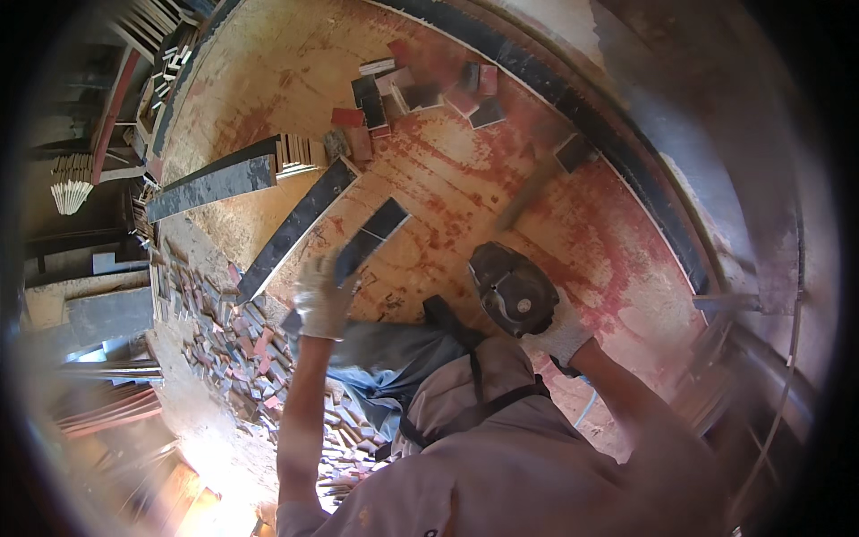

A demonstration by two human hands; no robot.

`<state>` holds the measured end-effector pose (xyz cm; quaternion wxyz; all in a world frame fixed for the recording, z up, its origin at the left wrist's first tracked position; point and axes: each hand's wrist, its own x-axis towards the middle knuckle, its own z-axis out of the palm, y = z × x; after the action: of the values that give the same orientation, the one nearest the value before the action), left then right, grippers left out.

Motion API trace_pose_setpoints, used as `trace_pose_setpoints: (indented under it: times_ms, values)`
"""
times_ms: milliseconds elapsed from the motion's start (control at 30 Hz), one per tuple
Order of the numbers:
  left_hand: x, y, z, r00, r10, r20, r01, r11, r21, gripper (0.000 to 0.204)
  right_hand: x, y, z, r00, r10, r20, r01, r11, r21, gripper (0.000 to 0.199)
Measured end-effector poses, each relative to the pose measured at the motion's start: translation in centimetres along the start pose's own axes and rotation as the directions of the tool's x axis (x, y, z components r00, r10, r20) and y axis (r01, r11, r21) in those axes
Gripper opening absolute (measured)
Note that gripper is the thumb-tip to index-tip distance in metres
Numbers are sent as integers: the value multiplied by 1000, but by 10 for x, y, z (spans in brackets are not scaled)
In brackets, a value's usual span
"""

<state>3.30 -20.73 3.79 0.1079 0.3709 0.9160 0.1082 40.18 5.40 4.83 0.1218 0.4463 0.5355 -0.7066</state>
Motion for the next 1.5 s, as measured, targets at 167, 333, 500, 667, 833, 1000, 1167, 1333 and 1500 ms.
trace_pose_setpoints:
  times_ms: [167, 333, 500, 667, 833, 1000, 1167, 1333, 1500]
  values:
    - [37, 58, 5, 987, -26, -157, 0, 987, -163, 66, -10, -36, 10, 997, 25, -67, -45, 949, -312, 94]
    - [155, 108, -5, 980, -191, -59, 191, 982, -10, 44, -12, -24, 16, 989, -137, -51, 132, 988, -81, 95]
    - [213, 110, 25, 949, -310, 52, 286, 921, 265, 30, -16, -41, 27, 984, -179, 8, 178, 982, 57, 81]
    - [200, 116, 36, 979, -203, -25, 204, 965, 162, 24, -23, -33, 33, 989, -144, -25, 143, 911, 387, 75]
    - [113, 130, 18, 986, 13, -168, -47, 979, -197, 26, -24, -42, 20, 991, -134, -2, 130, 967, -221, 78]
    - [45, 111, 38, 992, -90, 86, 106, 972, -210, 44, -15, -20, 19, 991, -128, 45, 134, 980, -146, 82]
    - [29, 98, 41, 976, -8, -219, -26, 988, -152, 60, -25, -38, 24, 972, -233, 17, 233, 971, -46, 76]
    - [27, 84, 51, 984, 93, -151, -120, 977, -177, 53, -24, -27, 25, 967, -255, 17, 252, 963, 97, 75]
    - [26, 73, 59, 982, 40, -183, -92, 954, -285, 46, -26, -28, 22, 981, -192, 14, 192, 981, 20, 78]
